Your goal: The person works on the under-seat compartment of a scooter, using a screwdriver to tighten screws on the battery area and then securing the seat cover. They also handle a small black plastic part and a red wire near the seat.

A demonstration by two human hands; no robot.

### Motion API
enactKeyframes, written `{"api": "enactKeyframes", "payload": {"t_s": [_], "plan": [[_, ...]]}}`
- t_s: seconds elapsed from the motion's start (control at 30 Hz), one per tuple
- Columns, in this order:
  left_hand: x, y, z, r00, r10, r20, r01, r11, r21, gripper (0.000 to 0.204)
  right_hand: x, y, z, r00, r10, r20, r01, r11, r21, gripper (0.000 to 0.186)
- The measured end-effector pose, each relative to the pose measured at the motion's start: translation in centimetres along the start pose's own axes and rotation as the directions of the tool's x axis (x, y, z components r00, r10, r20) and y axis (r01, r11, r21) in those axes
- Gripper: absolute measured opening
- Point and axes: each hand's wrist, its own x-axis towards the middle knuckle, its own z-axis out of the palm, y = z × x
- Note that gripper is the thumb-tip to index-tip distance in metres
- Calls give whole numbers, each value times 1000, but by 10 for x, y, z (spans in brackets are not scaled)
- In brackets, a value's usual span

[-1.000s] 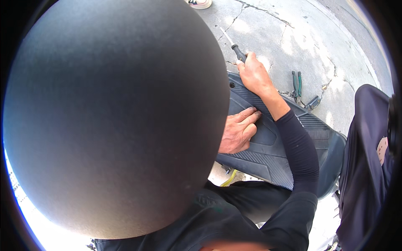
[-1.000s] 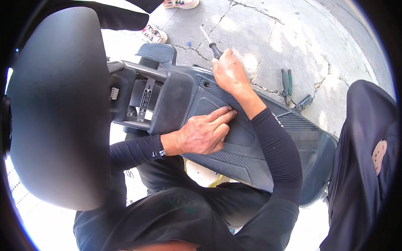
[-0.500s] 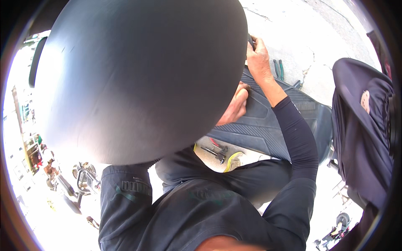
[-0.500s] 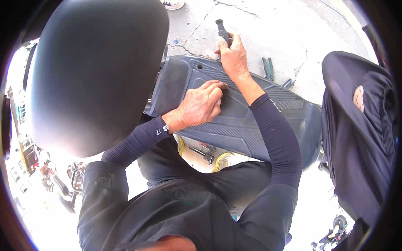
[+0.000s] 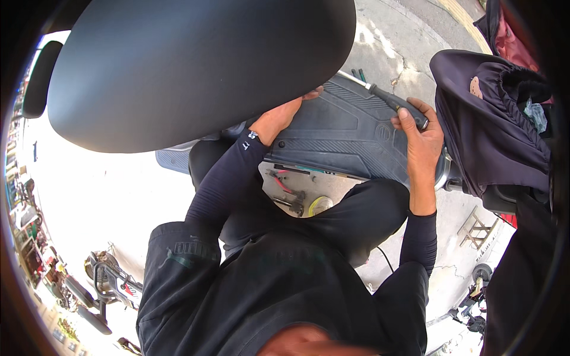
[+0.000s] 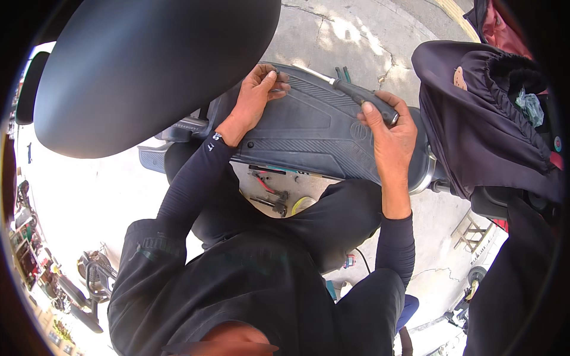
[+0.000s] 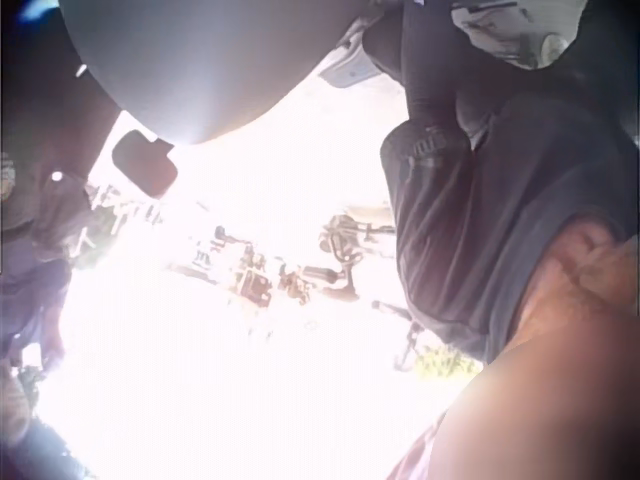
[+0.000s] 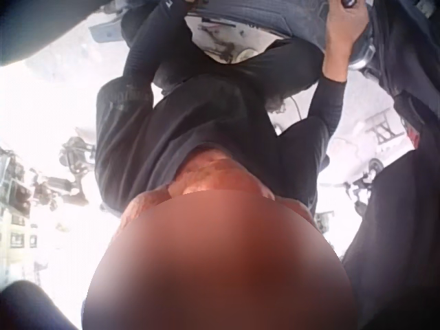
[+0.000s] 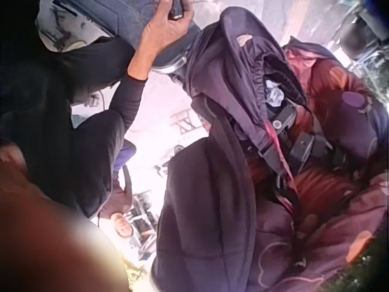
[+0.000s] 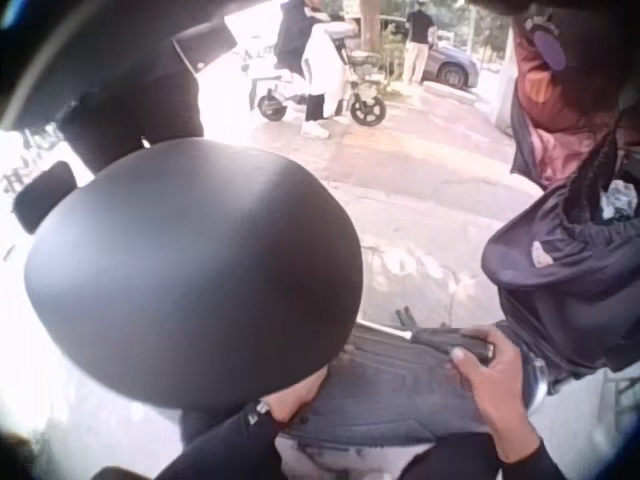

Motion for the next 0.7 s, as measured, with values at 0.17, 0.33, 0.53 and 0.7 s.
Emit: {"api": "enactKeyframes", "payload": {"t_s": [0.17, 0.33, 0.53, 0.7], "plan": [[-1, -1, 1, 995, -99, 17, 98, 920, -379, 7, 1, 10, 4, 998, 7, 65, -10, 998, 54, 41], [0, -4, -3, 992, -122, 24, 119, 869, -480, 7, -1, 12, 12, 997, 12, 75, -17, 997, 77, 40], [2, -4, -3, 990, -138, 20, 131, 876, -464, 9, 1, 19, 12, 995, 19, 95, -27, 996, 87, 40], [3, -6, -4, 991, -131, 29, 129, 872, -472, 9, 1, 23, 10, 994, 4, 105, -17, 993, 118, 40]]}}
